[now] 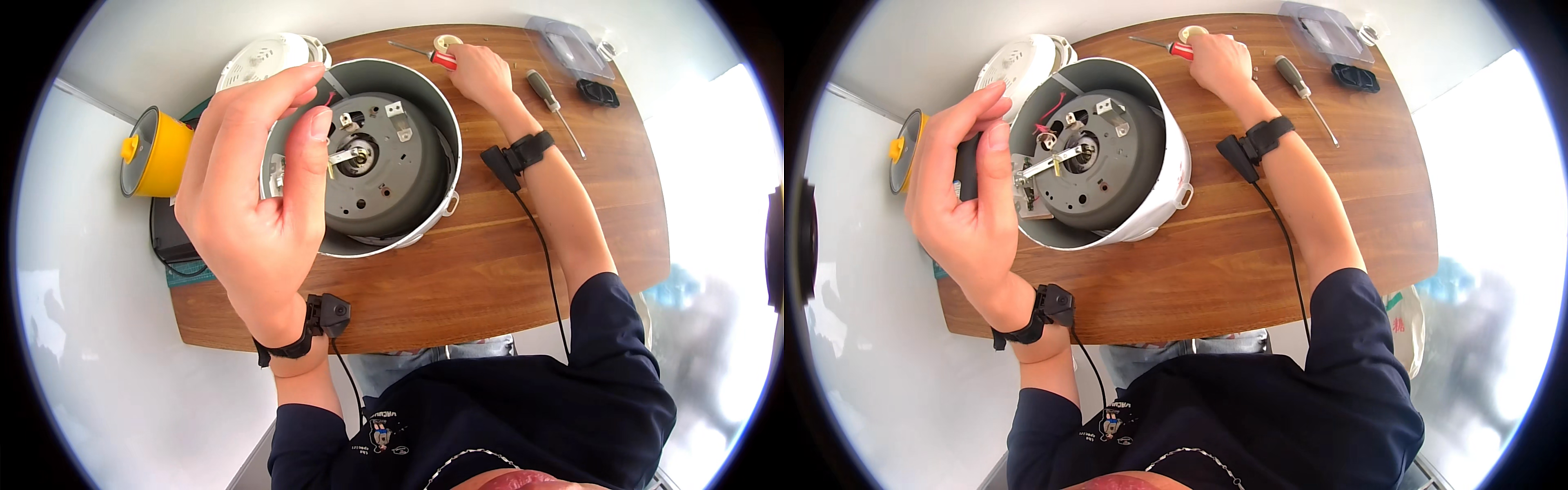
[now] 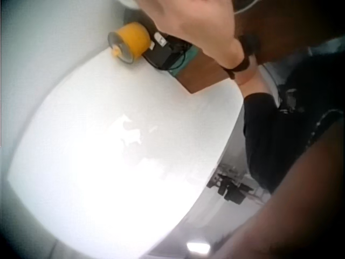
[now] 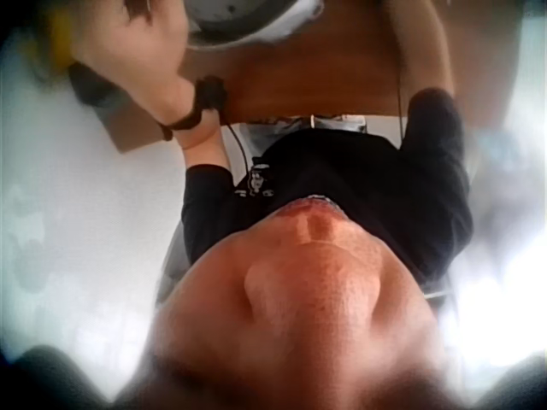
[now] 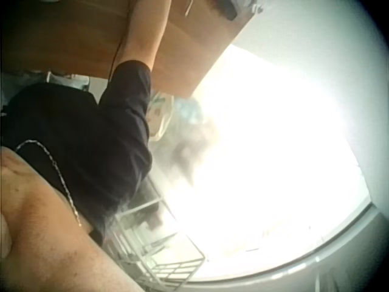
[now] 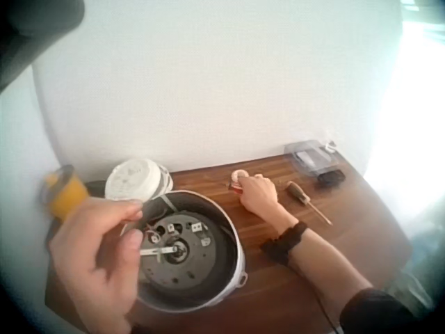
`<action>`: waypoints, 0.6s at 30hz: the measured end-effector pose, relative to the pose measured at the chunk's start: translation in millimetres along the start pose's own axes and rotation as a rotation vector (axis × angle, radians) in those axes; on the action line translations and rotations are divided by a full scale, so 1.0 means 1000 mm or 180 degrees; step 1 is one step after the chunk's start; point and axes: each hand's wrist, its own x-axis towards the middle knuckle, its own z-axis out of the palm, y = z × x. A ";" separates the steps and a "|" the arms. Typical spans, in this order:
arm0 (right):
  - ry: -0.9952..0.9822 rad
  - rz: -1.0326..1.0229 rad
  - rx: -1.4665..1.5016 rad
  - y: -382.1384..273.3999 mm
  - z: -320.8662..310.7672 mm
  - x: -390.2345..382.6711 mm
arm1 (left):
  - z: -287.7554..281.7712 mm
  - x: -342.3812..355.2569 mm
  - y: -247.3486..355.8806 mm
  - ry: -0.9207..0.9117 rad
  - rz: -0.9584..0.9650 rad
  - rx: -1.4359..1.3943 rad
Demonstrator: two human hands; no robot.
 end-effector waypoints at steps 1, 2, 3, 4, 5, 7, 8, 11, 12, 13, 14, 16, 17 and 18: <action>0.0035 -0.0052 -0.0087 -0.001 0.002 -0.001 | 0.000 0.000 -0.001 0.0031 0.0005 -0.0034; 0.0070 -0.0103 -0.0176 0.000 0.004 -0.001 | 0.000 0.000 -0.002 0.0020 0.0012 -0.0056; 0.0105 -0.0063 -0.0160 0.000 0.005 -0.001 | 0.001 0.001 -0.003 0.0010 0.0020 -0.0080; 0.0138 -0.0029 -0.0142 -0.001 0.003 -0.001 | 0.001 0.000 -0.004 0.0001 0.0025 -0.0099; 0.0172 0.0008 -0.0126 -0.002 0.001 -0.002 | 0.002 0.001 -0.005 0.0047 0.0095 -0.0094; 0.0466 0.0249 0.0433 -0.004 -0.009 -0.006 | 0.003 0.000 -0.002 -0.0004 0.0010 -0.0120; 0.0607 0.0341 0.0722 -0.010 -0.022 -0.008 | 0.002 0.001 -0.001 -0.0016 -0.0040 -0.0109; 0.0792 0.0323 0.3419 -0.021 -0.074 -0.019 | 0.005 -0.001 -0.002 -0.0123 -0.0182 -0.0190; 0.0765 0.0097 0.4208 -0.036 -0.097 -0.029 | 0.006 -0.003 -0.001 -0.0210 -0.0301 -0.0259; 0.0460 0.0171 0.4278 -0.054 -0.127 -0.045 | 0.005 -0.004 0.004 -0.0239 -0.0449 -0.0289; 0.0386 0.0007 0.4535 -0.060 -0.141 -0.060 | 0.011 -0.004 0.007 -0.0218 -0.0462 -0.0393; 0.0180 -0.0394 0.5171 -0.078 -0.157 -0.081 | 0.015 -0.004 0.010 -0.0202 -0.0468 -0.0457; 0.0033 -0.0512 0.5288 -0.088 -0.162 -0.090 | 0.015 -0.004 0.010 -0.0161 -0.0389 -0.0495; -0.0119 -0.0631 0.5403 -0.097 -0.166 -0.099 | 0.015 -0.005 0.010 -0.0126 -0.0361 -0.0483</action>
